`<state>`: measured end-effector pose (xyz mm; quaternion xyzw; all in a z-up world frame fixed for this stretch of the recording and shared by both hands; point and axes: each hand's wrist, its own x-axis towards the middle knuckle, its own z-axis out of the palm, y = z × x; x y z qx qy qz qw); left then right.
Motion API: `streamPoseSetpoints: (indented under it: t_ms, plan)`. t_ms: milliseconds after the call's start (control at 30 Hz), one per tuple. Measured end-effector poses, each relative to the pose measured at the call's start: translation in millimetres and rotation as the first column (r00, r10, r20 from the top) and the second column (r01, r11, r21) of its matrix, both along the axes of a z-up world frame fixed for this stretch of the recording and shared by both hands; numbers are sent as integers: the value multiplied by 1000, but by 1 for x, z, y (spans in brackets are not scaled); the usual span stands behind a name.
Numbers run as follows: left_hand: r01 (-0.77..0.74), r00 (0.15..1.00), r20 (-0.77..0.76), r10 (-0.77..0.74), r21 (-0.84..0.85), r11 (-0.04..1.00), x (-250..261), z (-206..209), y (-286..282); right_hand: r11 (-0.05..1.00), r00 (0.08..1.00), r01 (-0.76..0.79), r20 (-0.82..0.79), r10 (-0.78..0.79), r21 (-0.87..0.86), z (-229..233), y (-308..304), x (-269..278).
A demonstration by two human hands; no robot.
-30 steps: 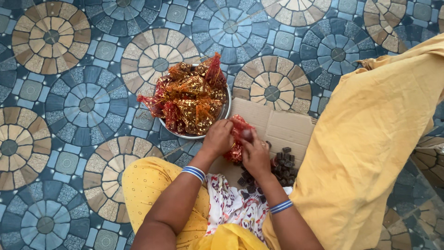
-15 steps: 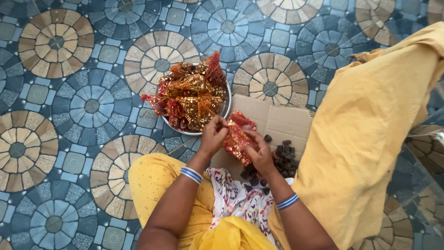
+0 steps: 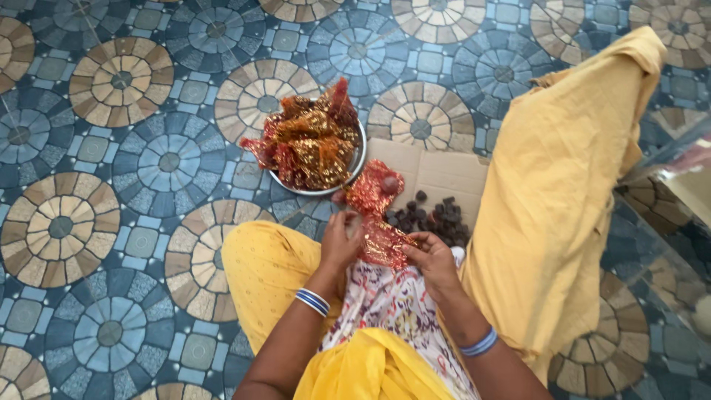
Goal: The person sits on a patterned tiled floor and wraps small dark objects in red and gold shiny paper. They pick up each object, fold the paper around it, and place the wrapped item into a metal bowl. The process is repeated continuously.
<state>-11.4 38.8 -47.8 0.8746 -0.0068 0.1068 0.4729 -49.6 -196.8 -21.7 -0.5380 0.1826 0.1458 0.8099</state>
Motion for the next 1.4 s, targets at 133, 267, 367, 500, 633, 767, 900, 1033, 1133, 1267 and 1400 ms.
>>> streamPoseSetpoints:
  t_ms: [133,267,367,500,633,767,900,1033,1133,1267,1400]
  plan:
    - [120,990,87,-110,-115,986,-22,19,-18,992,998,26,64,-19,-120,-26,-3,-5]
    - [142,917,-270,-292,-464,874,-49,26,-42,990,998,51,50,-44,-130,-56,11,-3]
    - [15,848,-408,-338,-620,784,-56,25,-50,993,996,0,85,10,-115,-68,23,-5]
    - [134,878,-298,-376,-599,789,-47,17,-39,992,997,-73,15,75,-103,-69,30,-6]
    - [126,859,-328,-393,-608,784,-43,14,-29,1000,999,-21,-26,21,11,-60,24,8]
    - [293,935,-155,-320,-176,940,-44,21,-23,990,996,27,90,-14,-141,-51,11,20]
    - [290,951,-127,-280,62,955,-43,39,-26,865,989,-74,72,126,-496,-27,-2,32]
    - [303,953,-53,-298,199,932,-30,59,-29,84,872,202,218,439,-976,10,-42,39]
    - [342,939,-114,-323,257,904,-11,69,-32,-97,891,-97,-130,434,-990,23,-54,37]
    - [380,922,-41,-386,290,878,11,63,-44,-210,836,-85,-184,518,-974,4,-34,30]
    - [481,877,-164,-453,313,819,15,41,-66,-196,835,-44,-143,531,-980,-11,-28,37]
